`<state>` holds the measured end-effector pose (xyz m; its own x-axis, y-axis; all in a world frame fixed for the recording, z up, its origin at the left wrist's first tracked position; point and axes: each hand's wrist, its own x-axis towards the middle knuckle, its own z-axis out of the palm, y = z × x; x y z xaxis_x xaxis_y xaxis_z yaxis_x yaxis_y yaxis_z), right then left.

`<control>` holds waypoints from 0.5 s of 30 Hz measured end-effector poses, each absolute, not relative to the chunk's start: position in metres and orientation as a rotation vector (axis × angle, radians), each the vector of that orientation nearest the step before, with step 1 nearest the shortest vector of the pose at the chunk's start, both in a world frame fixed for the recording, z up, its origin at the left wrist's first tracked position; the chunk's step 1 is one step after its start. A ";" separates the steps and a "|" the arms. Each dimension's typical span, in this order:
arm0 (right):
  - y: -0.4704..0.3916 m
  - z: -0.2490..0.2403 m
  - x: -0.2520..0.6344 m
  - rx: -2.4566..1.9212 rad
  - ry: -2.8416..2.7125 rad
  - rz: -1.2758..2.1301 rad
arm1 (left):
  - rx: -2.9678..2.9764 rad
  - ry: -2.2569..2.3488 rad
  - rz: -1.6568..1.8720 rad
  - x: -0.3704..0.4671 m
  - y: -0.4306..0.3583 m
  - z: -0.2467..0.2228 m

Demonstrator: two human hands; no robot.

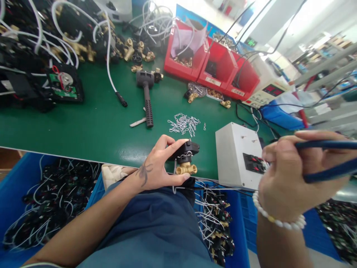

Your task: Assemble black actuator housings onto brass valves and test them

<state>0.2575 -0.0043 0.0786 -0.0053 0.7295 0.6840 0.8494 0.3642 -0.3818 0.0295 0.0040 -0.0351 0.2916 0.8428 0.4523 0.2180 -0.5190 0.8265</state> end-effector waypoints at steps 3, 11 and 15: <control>-0.004 0.077 0.256 -1.370 -2.177 0.011 | 1.910 0.952 1.215 0.029 0.004 -0.035; -0.005 0.080 0.256 -1.319 -1.828 -0.193 | 1.905 0.972 1.199 0.029 0.004 -0.034; -0.005 0.079 0.256 -1.363 -2.478 0.091 | 1.912 0.954 1.224 0.029 0.005 -0.035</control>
